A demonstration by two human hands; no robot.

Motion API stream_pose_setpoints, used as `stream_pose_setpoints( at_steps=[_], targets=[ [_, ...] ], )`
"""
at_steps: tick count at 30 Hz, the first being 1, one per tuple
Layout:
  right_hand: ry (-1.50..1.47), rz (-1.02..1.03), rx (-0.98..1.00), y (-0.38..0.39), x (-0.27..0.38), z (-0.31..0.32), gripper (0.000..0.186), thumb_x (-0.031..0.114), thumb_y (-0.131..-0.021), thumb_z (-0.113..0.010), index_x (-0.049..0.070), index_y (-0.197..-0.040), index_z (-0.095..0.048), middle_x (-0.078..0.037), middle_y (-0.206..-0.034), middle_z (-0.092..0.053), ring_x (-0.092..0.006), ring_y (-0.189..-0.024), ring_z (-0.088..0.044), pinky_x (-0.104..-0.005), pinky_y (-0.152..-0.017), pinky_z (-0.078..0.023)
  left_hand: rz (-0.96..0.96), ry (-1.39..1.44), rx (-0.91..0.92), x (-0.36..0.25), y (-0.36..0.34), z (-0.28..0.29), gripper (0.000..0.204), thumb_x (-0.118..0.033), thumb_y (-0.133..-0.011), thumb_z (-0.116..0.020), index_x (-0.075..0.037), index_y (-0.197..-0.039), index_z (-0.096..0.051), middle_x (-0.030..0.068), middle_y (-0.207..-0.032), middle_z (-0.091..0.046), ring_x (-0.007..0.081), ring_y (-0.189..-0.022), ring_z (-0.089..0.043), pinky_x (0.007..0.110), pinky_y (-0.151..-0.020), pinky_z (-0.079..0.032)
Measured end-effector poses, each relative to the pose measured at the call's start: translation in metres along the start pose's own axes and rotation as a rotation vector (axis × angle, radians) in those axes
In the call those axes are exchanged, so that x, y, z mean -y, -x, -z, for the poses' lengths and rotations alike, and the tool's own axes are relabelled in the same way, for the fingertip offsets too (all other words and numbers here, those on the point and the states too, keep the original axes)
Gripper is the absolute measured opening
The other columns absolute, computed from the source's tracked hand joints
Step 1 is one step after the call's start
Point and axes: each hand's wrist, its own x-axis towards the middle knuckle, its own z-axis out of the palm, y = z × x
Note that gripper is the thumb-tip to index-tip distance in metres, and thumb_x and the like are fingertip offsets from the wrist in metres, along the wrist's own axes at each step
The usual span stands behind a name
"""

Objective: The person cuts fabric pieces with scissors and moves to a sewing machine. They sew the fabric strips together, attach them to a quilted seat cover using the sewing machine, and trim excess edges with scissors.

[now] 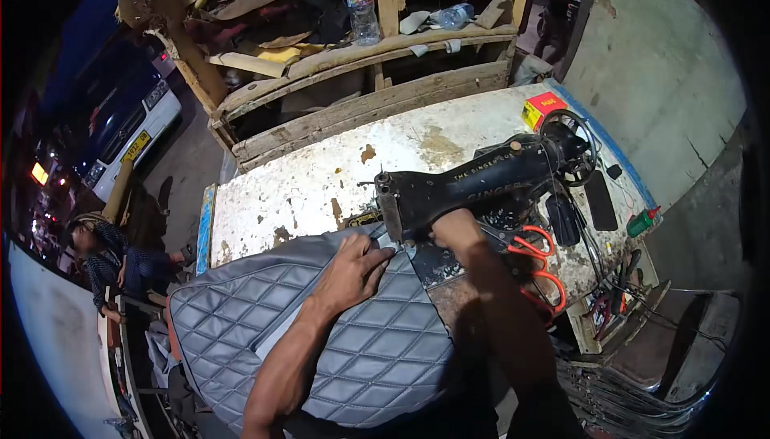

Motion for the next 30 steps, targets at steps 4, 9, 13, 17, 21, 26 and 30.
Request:
stream_pose_setpoints(
  at_steps=[4,9,13,17,21,26,30],
  targets=[
    [-1.153,-0.349,-0.047,-0.035,0.034,-0.02,0.031,0.018,-0.099,-0.065,0.006,-0.128,-0.065,-0.01,-0.119,-0.07,-0.0218,-0.105,-0.066,-0.0377,-0.092,-0.054,-0.062,-0.044,-0.071,0.01,0.01,0.003,0.021,-0.008,-0.087,-0.075,-0.006,-0.109,-0.077,0.0096,-0.086,-0.053,0.0292,-0.085,-0.053,0.04,-0.076,-0.044],
    [0.454,0.383,-0.224,-0.033,-0.005,-0.006,0.034,0.025,-0.106,-0.051,0.006,-0.132,-0.062,-0.013,-0.132,-0.063,-0.0237,-0.12,-0.056,-0.0386,-0.108,-0.044,-0.065,-0.069,-0.014,-0.012,-0.008,-0.005,0.022,-0.005,-0.085,-0.073,-0.006,-0.106,-0.077,0.0092,-0.087,-0.055,0.0284,-0.086,-0.053,0.041,-0.077,-0.043],
    [0.102,0.282,-0.099,-0.044,0.028,-0.019,0.033,0.024,-0.105,-0.051,0.005,-0.13,-0.062,-0.014,-0.131,-0.064,-0.0248,-0.12,-0.056,-0.0395,-0.109,-0.043,0.041,-0.167,-0.071,-0.026,0.002,-0.002,0.012,-0.004,-0.082,-0.073,-0.004,-0.094,-0.074,0.0114,-0.081,-0.052,0.0308,-0.081,-0.052,0.043,-0.072,-0.041],
    [0.174,0.295,-0.094,-0.05,0.02,-0.028,0.031,0.021,-0.103,-0.058,0.007,-0.13,-0.062,-0.012,-0.13,-0.064,-0.0227,-0.118,-0.057,-0.0381,-0.105,-0.047,0.116,-0.175,-0.129,-0.04,0.005,-0.021,0.012,-0.003,-0.083,-0.071,-0.003,-0.094,-0.074,0.013,-0.082,-0.055,0.0317,-0.08,-0.053,0.044,-0.072,-0.041],
    [-1.184,0.011,-0.084,-0.039,0.038,-0.03,0.025,0.017,-0.1,-0.067,0.006,-0.123,-0.066,-0.007,-0.116,-0.067,-0.0184,-0.102,-0.063,-0.0358,-0.088,-0.054,0.231,-0.203,-0.198,-0.059,0.004,-0.032,0.016,-0.003,-0.085,-0.071,-0.001,-0.1,-0.075,0.0136,-0.081,-0.054,0.0311,-0.078,-0.053,0.043,-0.072,-0.041],
    [-1.552,-0.17,-0.193,-0.029,0.052,-0.024,0.017,0.011,-0.099,-0.069,0.006,-0.116,-0.069,-0.005,-0.104,-0.07,-0.0142,-0.089,-0.067,-0.0295,-0.077,-0.057,0.25,-0.227,-0.202,-0.063,0.007,-0.035,0.014,-0.006,-0.09,-0.069,0.001,-0.102,-0.074,0.0131,-0.081,-0.053,0.0306,-0.079,-0.052,0.043,-0.072,-0.039],
    [-1.465,-0.188,-0.158,-0.033,0.045,-0.03,0.046,0.014,-0.093,-0.075,0.006,-0.137,-0.061,-0.008,-0.126,-0.065,-0.0187,-0.109,-0.062,-0.0374,-0.091,-0.054,0.255,-0.276,-0.164,-0.064,0.008,-0.036,0.017,-0.006,-0.09,-0.069,0.0,-0.106,-0.073,0.0126,-0.084,-0.054,0.0301,-0.081,-0.052,0.044,-0.073,-0.039]
  ],
)
